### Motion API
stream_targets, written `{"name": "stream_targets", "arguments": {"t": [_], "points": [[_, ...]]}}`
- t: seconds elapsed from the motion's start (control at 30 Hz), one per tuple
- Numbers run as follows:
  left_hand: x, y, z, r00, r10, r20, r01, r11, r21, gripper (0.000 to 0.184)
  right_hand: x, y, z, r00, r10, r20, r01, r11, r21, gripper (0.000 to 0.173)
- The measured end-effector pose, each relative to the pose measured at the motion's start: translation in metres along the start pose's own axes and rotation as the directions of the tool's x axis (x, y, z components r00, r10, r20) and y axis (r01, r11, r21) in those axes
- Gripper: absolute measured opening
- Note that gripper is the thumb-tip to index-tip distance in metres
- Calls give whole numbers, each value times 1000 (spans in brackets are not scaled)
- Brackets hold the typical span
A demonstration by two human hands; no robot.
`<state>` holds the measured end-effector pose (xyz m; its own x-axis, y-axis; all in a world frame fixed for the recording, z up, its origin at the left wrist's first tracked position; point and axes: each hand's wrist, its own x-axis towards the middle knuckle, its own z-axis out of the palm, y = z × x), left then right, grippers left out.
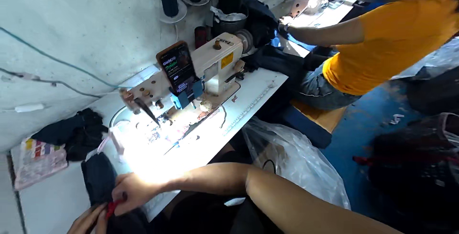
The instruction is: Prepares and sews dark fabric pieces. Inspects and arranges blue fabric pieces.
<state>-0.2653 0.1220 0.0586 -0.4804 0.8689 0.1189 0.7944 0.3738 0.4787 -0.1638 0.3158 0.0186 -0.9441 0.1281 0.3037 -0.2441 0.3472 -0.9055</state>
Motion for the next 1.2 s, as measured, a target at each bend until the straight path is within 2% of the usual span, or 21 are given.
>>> {"name": "stream_targets", "arguments": {"t": [0.03, 0.07, 0.1, 0.13, 0.17, 0.2, 0.27, 0.37, 0.47, 0.57, 0.63, 0.7, 0.77, 0.83, 0.9, 0.97, 1.2], "points": [[-3, 0, 0, 1000, 9, -1, -9, 999, 32, 32, 0, -1, 3, 998, -53, -14, 52, 997, -53, 18], [-7, -1, -2, 1000, 5, -11, -4, 999, 54, 35, -1, -4, 6, 996, -81, -35, 81, 997, 1, 15], [-6, 0, -2, 1000, 0, -26, 2, 998, 62, 37, -2, -6, 0, 998, -47, -31, 50, 991, 121, 14], [-5, 3, -2, 1000, -13, -21, 14, 998, 60, 39, -4, -7, -9, 999, 41, 3, -40, 971, 236, 13], [-5, 6, -2, 999, -32, -6, 33, 997, 66, 40, -7, -6, -16, 990, 131, 59, -142, 943, 300, 14], [-6, 10, -3, 998, -56, 8, 55, 996, 70, 39, -10, -2, -16, 983, 167, 80, -184, 925, 332, 13], [-5, 17, -4, 993, -112, 27, 110, 991, 70, 29, -14, 6, -9, 986, 147, 78, -165, 930, 329, 10], [1, 17, -5, 990, -134, 35, 132, 989, 70, 22, -11, 0, -12, 976, 143, 164, -188, 936, 297, 14], [2, 11, -3, 992, -129, 15, 128, 991, 48, 19, -14, 8, -11, 970, 159, 184, -222, 884, 411, 13], [0, 15, 2, 987, -159, -12, 159, 986, 49, 16, -17, 25, -4, 980, 81, 180, -167, 827, 537, 10], [0, 17, 5, 984, -170, -45, 172, 984, 55, 14, -18, 28, -6, 980, 8, 200, -120, 826, 551, 8], [-1, 12, 7, 978, -195, -78, 201, 977, 66, 13, -19, 21, -10, 971, -52, 232, -70, 868, 491, 14], [-7, 4, 3, 970, -225, -89, 231, 971, 63, 14, -24, 3, -9, 962, -110, 252, 15, 937, 349, 17], [-14, 7, -3, 972, -228, -64, 232, 970, 69, 18, -28, -16, 2, 987, -73, 146, 48, 985, 167, 11], [-12, 7, 4, 978, -192, -76, 198, 977, 76, 23, -24, -20, 8, 999, 39, 6, -39, 998, 59, 14], [-9, 4, 10, 981, -166, -97, 174, 982, 79, 27, -16, -18, 8, 986, 149, -70, -150, 989, 0, 20], [-9, 3, 5, 978, -139, -158, 134, 990, -43, 27, -18, -24, 10, 993, 108, -48, -114, 984, -134, 26]]}}
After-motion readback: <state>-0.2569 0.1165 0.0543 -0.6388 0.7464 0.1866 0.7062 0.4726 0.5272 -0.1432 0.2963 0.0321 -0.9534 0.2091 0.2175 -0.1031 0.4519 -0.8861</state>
